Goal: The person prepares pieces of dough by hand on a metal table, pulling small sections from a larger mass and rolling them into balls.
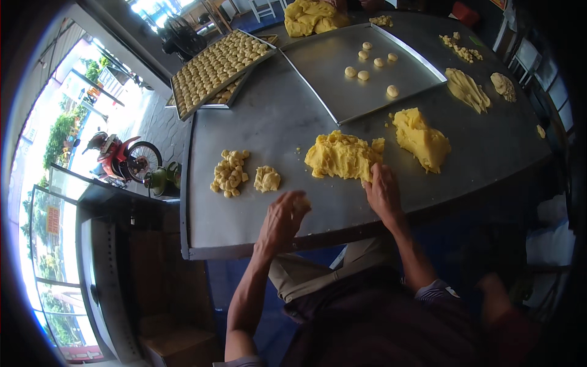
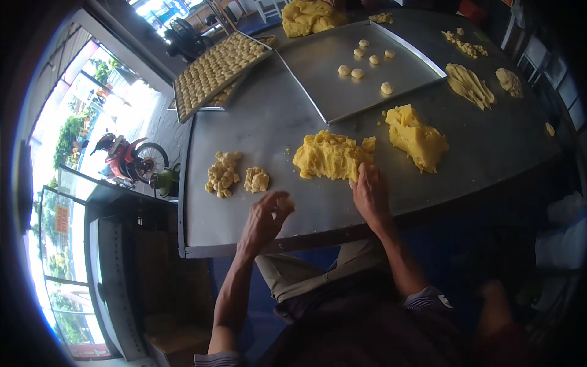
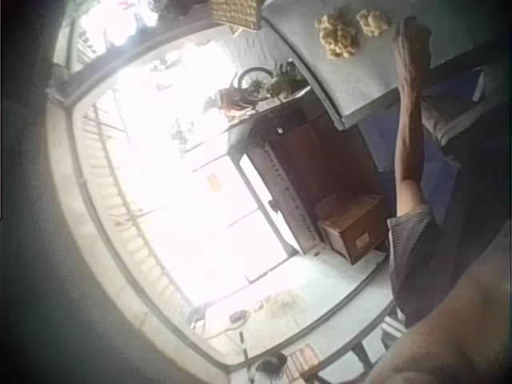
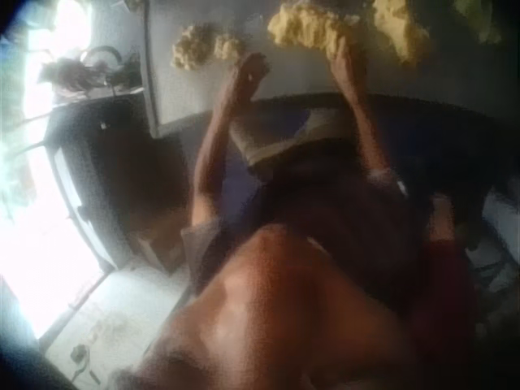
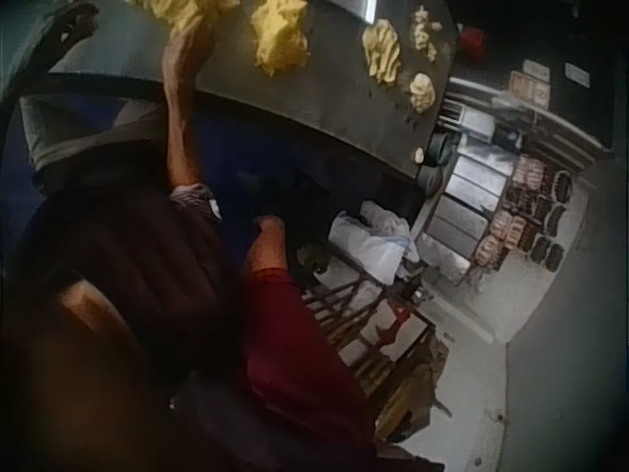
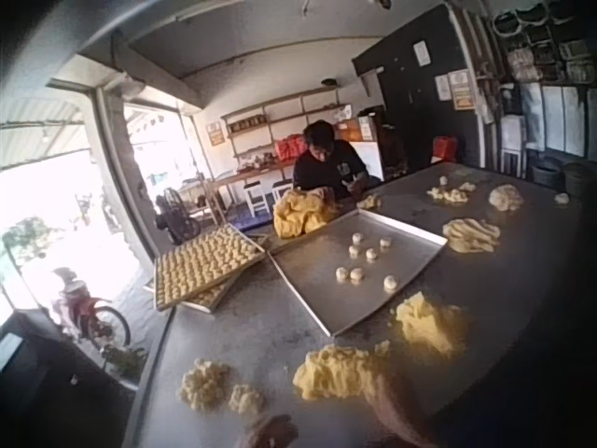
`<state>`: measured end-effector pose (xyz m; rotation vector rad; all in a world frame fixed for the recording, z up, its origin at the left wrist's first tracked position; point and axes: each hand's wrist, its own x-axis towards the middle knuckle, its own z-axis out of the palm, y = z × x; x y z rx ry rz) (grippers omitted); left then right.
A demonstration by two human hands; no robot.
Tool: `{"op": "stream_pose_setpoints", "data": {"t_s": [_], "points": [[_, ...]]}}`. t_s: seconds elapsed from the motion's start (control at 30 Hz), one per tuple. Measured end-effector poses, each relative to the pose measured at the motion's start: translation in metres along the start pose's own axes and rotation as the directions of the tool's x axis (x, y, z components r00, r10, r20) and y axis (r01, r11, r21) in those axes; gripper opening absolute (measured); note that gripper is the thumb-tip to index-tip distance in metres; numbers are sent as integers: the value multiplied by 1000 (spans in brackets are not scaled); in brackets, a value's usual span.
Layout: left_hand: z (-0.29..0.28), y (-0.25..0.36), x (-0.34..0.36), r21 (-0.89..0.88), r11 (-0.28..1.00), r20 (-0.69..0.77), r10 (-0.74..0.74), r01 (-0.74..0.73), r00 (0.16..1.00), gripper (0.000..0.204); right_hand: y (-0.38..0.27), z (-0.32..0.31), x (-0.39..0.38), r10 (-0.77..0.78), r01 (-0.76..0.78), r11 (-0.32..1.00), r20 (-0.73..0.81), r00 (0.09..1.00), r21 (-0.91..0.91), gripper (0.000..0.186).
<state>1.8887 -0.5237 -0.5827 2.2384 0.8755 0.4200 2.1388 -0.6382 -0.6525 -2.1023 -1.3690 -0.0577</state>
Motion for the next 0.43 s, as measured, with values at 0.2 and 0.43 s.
{"op": "stream_pose_setpoints", "data": {"t_s": [0.2,0.43], "points": [[-49,-71,65,195,964,-337,-108,181,935,42,0,-5,12,-79,74,990,-42,996,-117,42],[-37,-107,42,210,917,-257,-282,338,924,36,-12,-1,0,8,-15,998,-115,993,-61,38]]}}
